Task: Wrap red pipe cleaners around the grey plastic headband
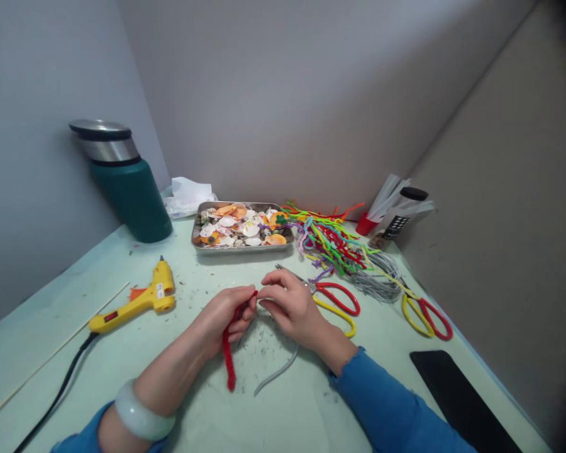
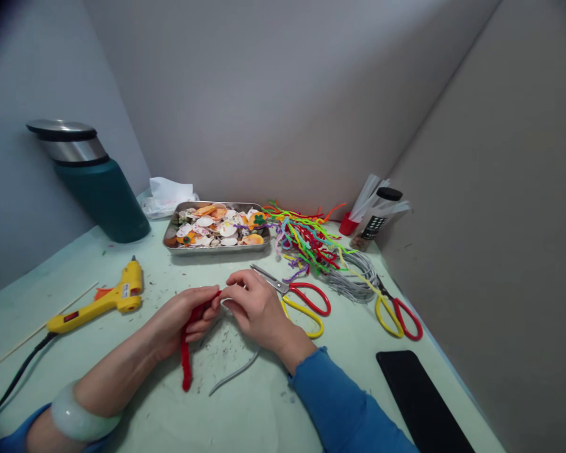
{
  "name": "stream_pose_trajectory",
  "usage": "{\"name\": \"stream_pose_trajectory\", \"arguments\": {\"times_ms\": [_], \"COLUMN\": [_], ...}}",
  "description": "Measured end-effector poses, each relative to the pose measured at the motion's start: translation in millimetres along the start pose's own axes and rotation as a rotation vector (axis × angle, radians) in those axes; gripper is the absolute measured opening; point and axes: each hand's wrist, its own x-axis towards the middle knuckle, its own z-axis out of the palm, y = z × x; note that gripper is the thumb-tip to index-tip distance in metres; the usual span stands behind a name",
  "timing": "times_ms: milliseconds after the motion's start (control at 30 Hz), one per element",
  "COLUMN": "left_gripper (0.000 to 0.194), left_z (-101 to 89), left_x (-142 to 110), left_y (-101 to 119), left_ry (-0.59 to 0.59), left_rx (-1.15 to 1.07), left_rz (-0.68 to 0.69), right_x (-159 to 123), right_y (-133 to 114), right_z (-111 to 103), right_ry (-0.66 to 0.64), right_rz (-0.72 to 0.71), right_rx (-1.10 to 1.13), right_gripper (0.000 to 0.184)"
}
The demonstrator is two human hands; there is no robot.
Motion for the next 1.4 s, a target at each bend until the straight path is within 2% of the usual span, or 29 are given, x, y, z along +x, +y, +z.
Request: {"name": "stream_pose_trajectory", "arguments": {"times_ms": [233, 467, 567, 767, 900, 1033, 1233, 1400], "left_gripper": [0.029, 0.029, 0.031, 0.032, 0.032, 0.031, 0.026, 0.018], "left_z": [1.4, 5.3, 5.9, 0.7, -0.6, -0.1, 3.0, 2.9], "left_x": [1.1, 1.9, 5.8, 12.7, 10.4, 9.2, 5.2, 3.6], "left_y": [0.1, -4.1, -10.0, -17.3, -15.9, -14.4, -10.8, -12.2], "left_ry": [0.021, 0.04, 0.115, 0.222, 0.205, 0.192, 0.15, 0.093], "left_rx": [0.084, 0.182, 0.339, 0.657, 0.686, 0.711, 0.805, 0.86], "left_rz": [-0.007, 0.042, 0.141, 0.448, 0.424, 0.419, 0.459, 0.501], "right_x": [-0.5, -0.8, 0.4, 4.5, 6.5, 8.7, 12.2, 11.0], "right_y": [0.2, -2.8, -6.9, -15.4, -13.6, -9.4, -9.7, -7.4], "right_z": [1.6, 2.8, 4.1, 3.9, 2.8, 1.8, -2.5, -6.2], "right_ry": [-0.003, -0.035, -0.048, -0.049, -0.02, -0.053, -0.093, -0.128], "right_rz": [-0.115, -0.055, 0.049, 0.353, 0.48, 0.633, 1.002, 1.07], "right_rx": [-0.318, -0.218, -0.146, 0.047, 0.178, 0.351, 0.932, 1.217], "right_gripper": [0.011, 0.01, 0.009, 0.008, 0.007, 0.006, 0.015, 0.021]}}
